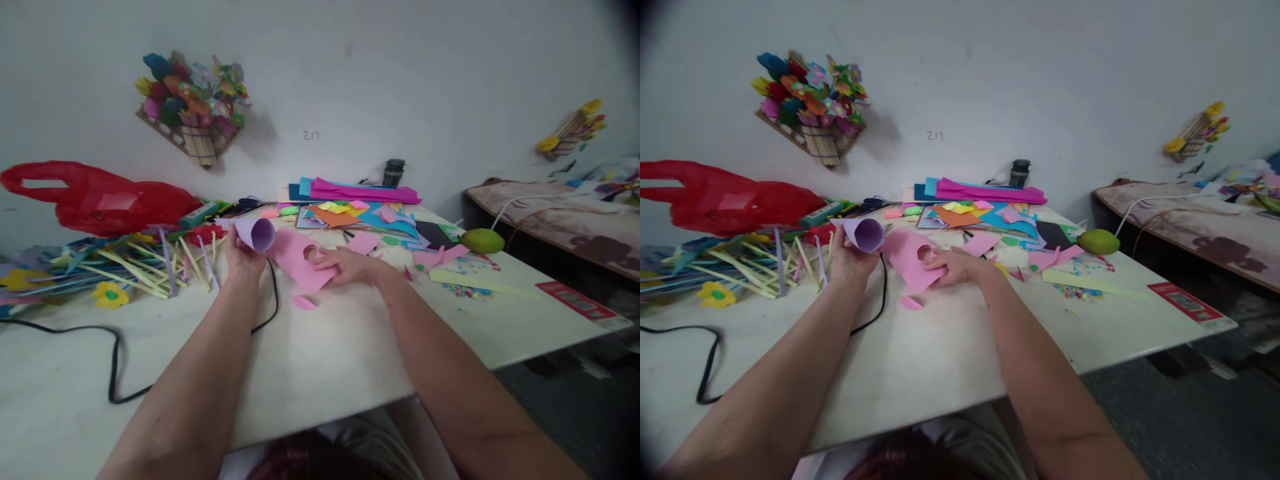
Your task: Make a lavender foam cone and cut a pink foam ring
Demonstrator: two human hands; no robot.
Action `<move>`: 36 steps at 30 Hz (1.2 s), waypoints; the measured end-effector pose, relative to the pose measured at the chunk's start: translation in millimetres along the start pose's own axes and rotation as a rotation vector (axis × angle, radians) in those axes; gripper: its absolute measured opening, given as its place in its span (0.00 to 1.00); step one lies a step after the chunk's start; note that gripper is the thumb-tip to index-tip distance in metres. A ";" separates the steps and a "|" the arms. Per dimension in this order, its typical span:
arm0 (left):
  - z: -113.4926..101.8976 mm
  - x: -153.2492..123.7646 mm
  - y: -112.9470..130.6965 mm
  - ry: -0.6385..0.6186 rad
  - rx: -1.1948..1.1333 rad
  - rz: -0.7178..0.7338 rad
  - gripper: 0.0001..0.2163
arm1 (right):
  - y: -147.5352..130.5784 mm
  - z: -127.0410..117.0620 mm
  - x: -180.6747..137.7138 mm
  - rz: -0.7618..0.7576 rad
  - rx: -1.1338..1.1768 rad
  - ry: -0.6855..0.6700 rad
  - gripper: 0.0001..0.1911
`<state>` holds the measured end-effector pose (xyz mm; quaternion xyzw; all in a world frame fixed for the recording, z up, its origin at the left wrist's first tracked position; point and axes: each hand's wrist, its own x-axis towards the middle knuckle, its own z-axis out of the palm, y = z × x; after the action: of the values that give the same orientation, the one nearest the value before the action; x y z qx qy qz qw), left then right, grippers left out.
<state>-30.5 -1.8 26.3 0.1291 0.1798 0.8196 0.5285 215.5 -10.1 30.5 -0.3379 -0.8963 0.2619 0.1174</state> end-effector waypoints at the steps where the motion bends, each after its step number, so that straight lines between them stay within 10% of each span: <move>1: -0.8 0.2 0.3 0.002 -0.001 -0.003 0.08 | -3.0 -1.4 -2.4 0.010 0.039 -0.023 0.30; 12: 2.4 -5.5 -1.7 -0.025 0.001 -0.084 0.09 | -10.6 -10.3 -8.9 0.014 0.417 0.047 0.21; 16: 4.1 -8.2 -6.4 -0.002 0.048 -0.147 0.09 | 8.3 -2.6 3.2 0.267 0.178 0.353 0.25; 22: 8.2 -13.9 -11.2 0.006 0.074 -0.206 0.09 | 19.0 1.4 18.5 0.482 -0.493 0.217 0.29; 36: 9.9 -13.7 -22.1 -0.075 0.088 -0.200 0.05 | 32.9 -0.8 22.0 0.753 -0.365 0.394 0.14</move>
<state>-2.8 -4.3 25.4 0.1641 0.2079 0.7487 0.6077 217.4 25.7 13.8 -0.6985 -0.7032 0.0550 0.1209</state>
